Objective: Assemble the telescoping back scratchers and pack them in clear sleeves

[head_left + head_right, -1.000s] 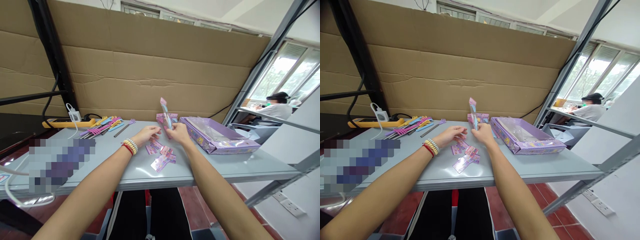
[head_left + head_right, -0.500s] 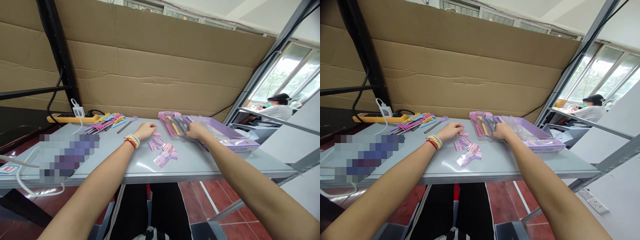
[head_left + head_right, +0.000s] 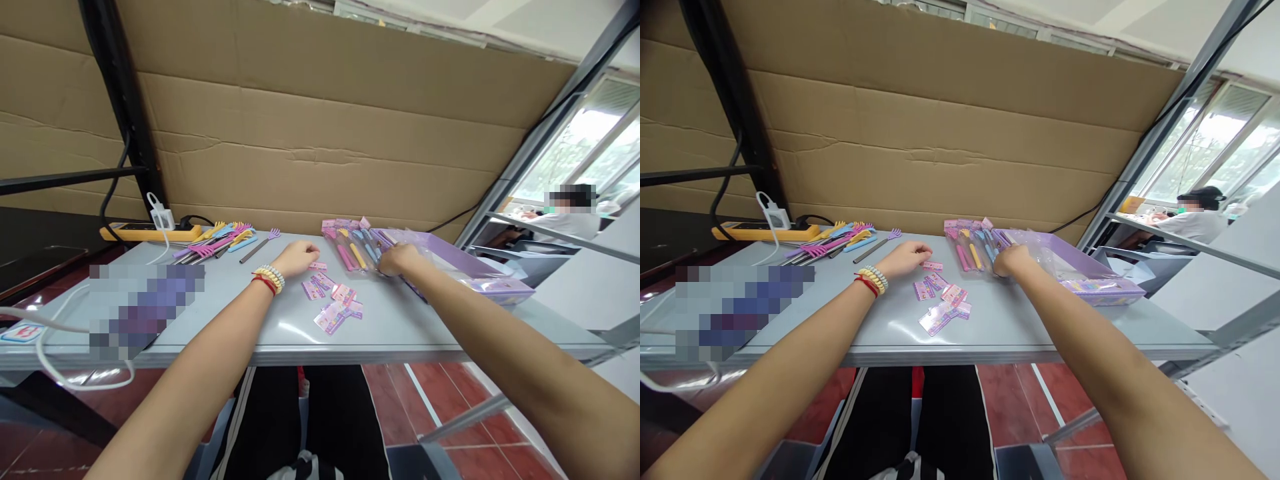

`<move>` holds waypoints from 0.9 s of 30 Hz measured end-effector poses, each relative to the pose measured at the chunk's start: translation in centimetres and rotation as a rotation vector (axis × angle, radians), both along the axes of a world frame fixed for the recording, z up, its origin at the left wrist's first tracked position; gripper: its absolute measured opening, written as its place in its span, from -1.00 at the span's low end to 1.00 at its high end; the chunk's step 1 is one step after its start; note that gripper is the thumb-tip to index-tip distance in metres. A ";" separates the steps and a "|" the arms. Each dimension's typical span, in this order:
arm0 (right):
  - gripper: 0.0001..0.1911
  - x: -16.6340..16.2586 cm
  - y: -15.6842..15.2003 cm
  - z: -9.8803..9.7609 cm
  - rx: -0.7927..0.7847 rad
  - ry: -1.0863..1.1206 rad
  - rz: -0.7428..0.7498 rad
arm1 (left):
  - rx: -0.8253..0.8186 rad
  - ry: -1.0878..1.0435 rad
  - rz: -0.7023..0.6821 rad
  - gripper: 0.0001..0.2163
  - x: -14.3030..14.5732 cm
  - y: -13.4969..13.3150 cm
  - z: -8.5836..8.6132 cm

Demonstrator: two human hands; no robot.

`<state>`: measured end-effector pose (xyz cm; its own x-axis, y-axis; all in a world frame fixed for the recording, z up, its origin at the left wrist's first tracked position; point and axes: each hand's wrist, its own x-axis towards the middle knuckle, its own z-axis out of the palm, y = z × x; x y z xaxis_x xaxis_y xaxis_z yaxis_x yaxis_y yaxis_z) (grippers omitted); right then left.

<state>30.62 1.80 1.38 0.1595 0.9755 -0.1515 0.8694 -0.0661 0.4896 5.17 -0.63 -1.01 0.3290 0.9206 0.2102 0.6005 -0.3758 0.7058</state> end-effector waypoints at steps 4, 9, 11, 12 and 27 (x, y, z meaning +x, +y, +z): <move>-0.45 -0.4 -0.3 -0.4 0.173 0.063 0.059 | 0.022 0.010 0.005 -0.73 -0.1 0.1 -0.1; -0.52 -2.5 0.3 -0.7 0.567 0.296 0.252 | 0.092 0.130 0.049 -0.75 -0.6 0.7 -0.6; -0.57 -4.1 0.8 -1.0 0.641 0.420 0.322 | 0.137 0.217 0.075 -0.73 -1.1 1.0 -0.9; -0.60 -5.0 1.0 -1.2 0.656 0.492 0.355 | 0.155 0.257 0.091 -0.72 -1.3 1.2 -1.1; -0.76 -6.3 0.2 -3.7 0.595 1.157 0.346 | 0.167 0.510 0.711 -0.64 -4.7 2.4 -1.5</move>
